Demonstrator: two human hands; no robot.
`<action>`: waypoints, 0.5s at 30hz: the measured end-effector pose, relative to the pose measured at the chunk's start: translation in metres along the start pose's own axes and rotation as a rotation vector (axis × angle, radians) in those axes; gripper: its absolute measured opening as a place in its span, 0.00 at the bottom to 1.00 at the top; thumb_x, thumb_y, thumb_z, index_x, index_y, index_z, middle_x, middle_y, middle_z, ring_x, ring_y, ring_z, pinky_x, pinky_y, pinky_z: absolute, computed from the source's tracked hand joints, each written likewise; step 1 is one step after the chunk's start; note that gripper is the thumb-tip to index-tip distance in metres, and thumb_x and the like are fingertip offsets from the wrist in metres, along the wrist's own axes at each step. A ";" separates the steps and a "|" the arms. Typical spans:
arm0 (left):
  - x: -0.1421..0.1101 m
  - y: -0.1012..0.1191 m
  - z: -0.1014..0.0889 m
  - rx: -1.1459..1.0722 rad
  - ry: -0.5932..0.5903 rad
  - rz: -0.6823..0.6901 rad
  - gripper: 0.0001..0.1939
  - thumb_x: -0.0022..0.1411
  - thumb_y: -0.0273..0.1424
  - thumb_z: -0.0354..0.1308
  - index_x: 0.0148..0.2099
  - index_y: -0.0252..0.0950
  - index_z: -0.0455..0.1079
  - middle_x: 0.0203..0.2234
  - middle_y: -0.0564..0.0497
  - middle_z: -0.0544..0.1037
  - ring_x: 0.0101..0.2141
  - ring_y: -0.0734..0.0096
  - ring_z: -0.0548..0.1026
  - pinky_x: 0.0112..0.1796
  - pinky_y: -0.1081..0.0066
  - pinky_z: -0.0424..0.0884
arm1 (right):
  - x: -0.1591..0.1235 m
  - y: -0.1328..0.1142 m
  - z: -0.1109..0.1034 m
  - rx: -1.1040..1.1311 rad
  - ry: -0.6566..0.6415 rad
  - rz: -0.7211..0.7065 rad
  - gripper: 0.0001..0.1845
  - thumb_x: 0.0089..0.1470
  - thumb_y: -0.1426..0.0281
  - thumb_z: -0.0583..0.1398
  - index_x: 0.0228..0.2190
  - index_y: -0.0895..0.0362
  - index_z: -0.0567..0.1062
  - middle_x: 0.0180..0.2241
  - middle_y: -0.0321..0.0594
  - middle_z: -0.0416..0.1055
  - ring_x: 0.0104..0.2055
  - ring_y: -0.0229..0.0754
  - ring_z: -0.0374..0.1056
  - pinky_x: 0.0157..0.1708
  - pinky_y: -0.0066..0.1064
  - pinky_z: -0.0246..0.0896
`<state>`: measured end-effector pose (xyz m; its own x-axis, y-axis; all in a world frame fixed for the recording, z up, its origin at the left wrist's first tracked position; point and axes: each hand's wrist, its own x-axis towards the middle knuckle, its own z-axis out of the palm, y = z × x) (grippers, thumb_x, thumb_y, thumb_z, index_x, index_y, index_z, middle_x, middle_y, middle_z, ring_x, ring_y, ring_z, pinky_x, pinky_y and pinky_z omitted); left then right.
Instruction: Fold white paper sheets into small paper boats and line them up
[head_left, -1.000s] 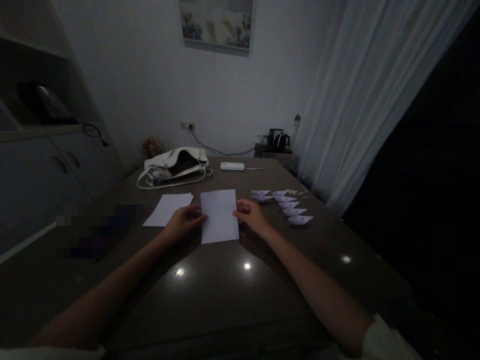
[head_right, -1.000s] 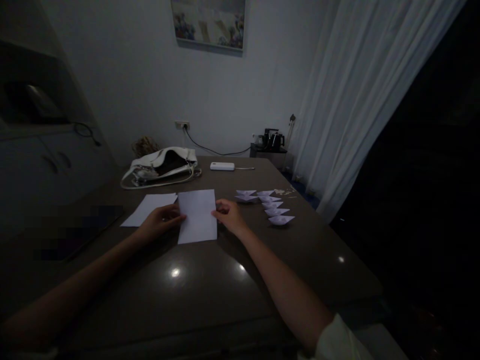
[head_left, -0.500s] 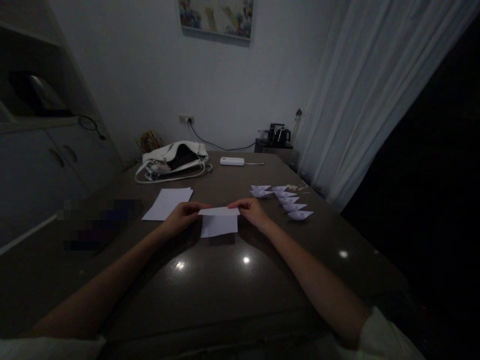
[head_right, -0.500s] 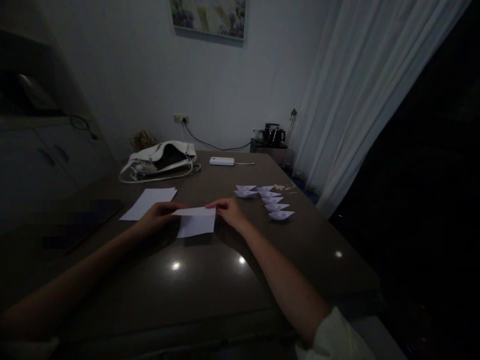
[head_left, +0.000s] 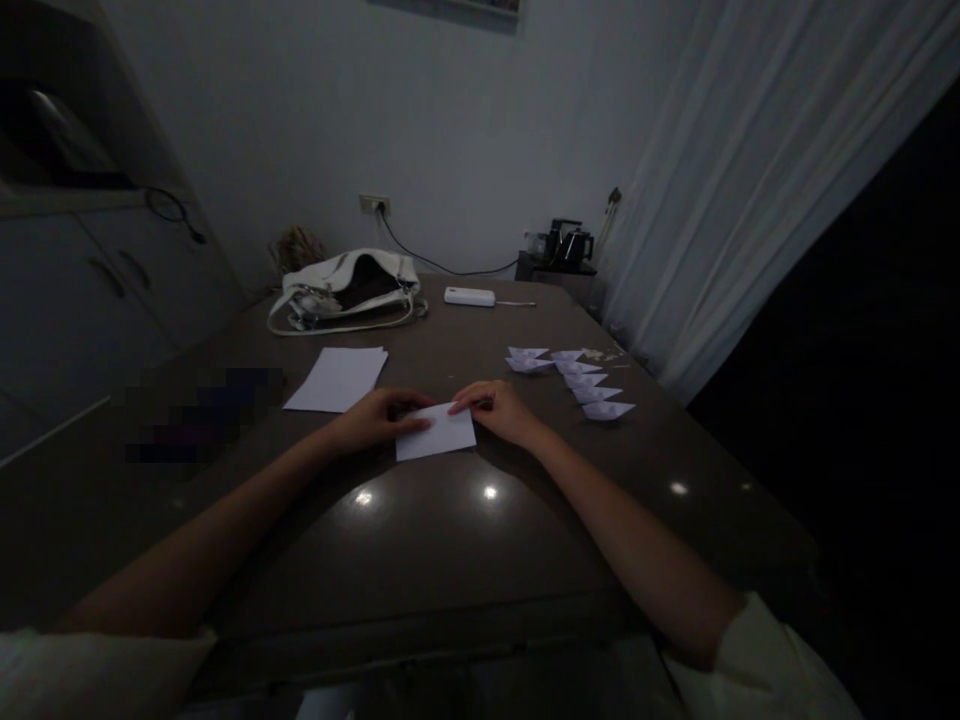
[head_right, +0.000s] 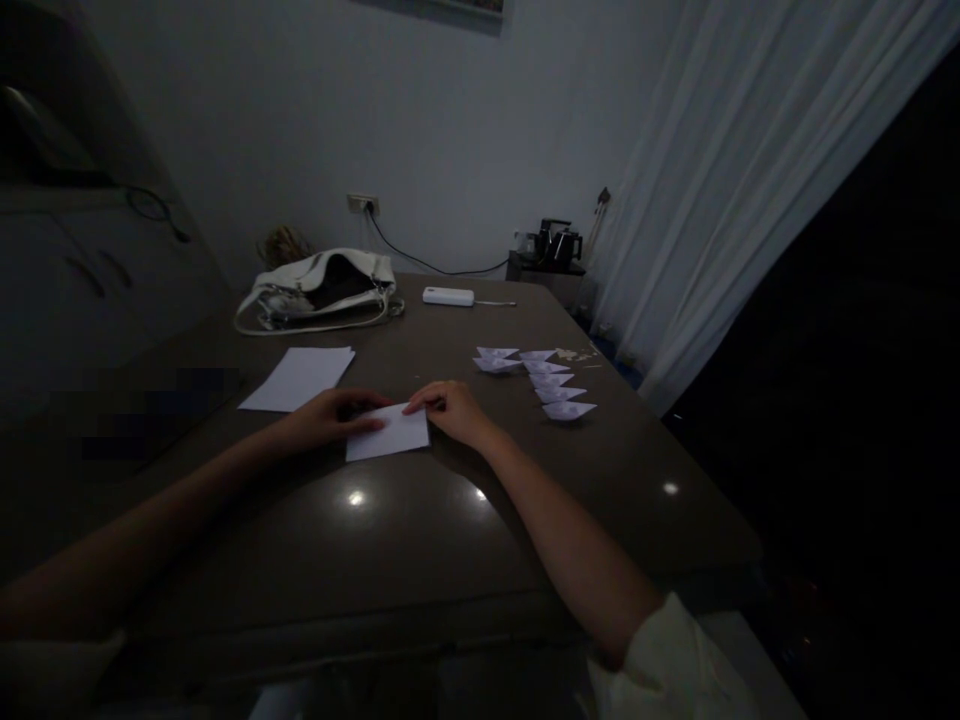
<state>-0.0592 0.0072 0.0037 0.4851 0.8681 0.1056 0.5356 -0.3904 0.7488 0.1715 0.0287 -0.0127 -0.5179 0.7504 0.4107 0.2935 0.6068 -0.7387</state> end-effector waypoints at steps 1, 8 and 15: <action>0.000 -0.001 0.000 0.014 -0.002 0.014 0.23 0.50 0.47 0.60 0.45 0.42 0.74 0.38 0.50 0.79 0.40 0.59 0.74 0.40 0.68 0.68 | 0.000 -0.001 0.000 -0.019 -0.015 0.001 0.20 0.43 0.86 0.54 0.28 0.55 0.80 0.36 0.39 0.75 0.38 0.37 0.70 0.37 0.28 0.63; 0.001 -0.003 0.002 0.121 -0.013 0.050 0.23 0.53 0.46 0.58 0.48 0.39 0.72 0.41 0.49 0.77 0.41 0.60 0.73 0.41 0.67 0.67 | -0.001 -0.004 -0.002 -0.143 -0.048 -0.010 0.21 0.44 0.87 0.52 0.30 0.57 0.79 0.35 0.40 0.75 0.35 0.36 0.69 0.35 0.27 0.60; 0.003 -0.008 0.004 0.151 -0.014 0.110 0.22 0.56 0.46 0.56 0.48 0.38 0.70 0.42 0.48 0.76 0.42 0.61 0.72 0.43 0.66 0.66 | -0.003 -0.007 -0.002 -0.188 -0.089 -0.004 0.13 0.50 0.79 0.54 0.33 0.58 0.76 0.32 0.38 0.73 0.29 0.33 0.64 0.31 0.25 0.57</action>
<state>-0.0595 0.0116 -0.0042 0.5555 0.8135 0.1720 0.5761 -0.5257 0.6260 0.1722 0.0229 -0.0074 -0.5862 0.7265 0.3584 0.4316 0.6545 -0.6208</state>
